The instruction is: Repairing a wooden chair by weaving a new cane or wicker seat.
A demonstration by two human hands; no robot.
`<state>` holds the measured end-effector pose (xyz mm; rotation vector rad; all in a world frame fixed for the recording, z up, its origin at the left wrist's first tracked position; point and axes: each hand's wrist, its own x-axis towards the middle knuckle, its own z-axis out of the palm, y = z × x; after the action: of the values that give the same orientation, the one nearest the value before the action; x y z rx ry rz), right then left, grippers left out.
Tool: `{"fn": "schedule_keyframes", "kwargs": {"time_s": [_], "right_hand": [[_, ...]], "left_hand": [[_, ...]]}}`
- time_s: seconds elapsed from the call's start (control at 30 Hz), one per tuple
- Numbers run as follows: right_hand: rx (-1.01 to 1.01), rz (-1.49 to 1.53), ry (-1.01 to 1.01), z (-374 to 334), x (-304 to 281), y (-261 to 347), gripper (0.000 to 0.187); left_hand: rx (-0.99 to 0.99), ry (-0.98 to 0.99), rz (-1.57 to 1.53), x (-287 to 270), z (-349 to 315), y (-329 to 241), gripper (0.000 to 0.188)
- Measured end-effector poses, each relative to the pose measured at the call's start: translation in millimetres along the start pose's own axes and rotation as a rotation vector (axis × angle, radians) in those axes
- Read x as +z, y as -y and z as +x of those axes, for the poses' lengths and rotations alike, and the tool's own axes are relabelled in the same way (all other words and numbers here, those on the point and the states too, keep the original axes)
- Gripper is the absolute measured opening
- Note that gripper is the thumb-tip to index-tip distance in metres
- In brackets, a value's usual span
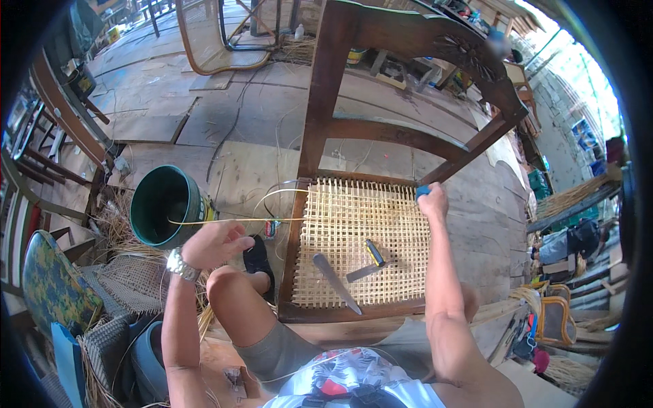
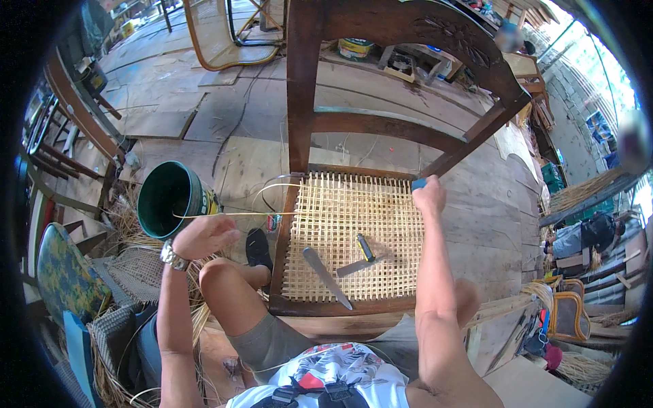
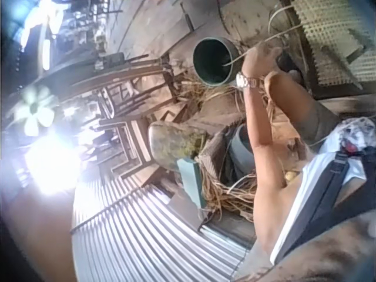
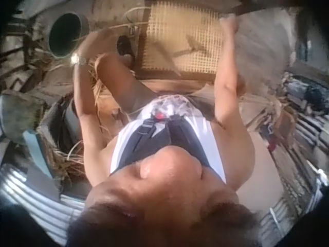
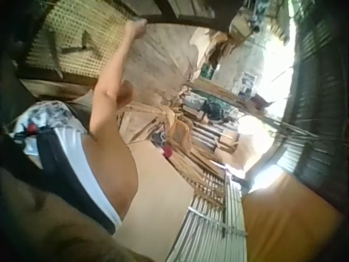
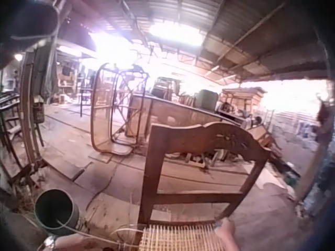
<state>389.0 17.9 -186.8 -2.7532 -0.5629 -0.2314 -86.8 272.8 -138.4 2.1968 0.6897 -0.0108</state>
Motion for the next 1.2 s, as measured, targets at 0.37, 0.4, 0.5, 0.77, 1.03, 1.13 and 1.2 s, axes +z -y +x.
{"fn": "schedule_keyframes", "kwargs": {"time_s": [0.37,0.4,0.5,0.77,1.03,1.13,1.2], "right_hand": [[-0.768,0.537,0.578,-143,-18,216,0.04],[-0.813,0.697,0.445,-140,-42,203,0.039],[-0.567,0.956,0.45,-115,-103,101,0.039],[-0.607,0.599,0.547,-190,-87,-78,0.045],[-0.429,0.738,0.549,-118,-121,-100,0.048],[-0.44,0.711,0.365,-52,-98,-84,0.055],[-0.598,0.591,0.416,-37,-88,-24,0.057]], "left_hand": [[0.175,0.138,0.144,29,34,-57,0.04],[0.16,0.066,0.106,31,34,-57,0.038],[0.211,0.004,0.084,38,58,-63,0.036],[0.434,0.018,0.12,152,199,-140,0.051],[0.273,0.114,0.245,121,195,-150,0.032],[0.142,0.022,0.418,44,123,-161,0.031],[0.112,0.034,0.306,13,74,-191,0.028]]}}
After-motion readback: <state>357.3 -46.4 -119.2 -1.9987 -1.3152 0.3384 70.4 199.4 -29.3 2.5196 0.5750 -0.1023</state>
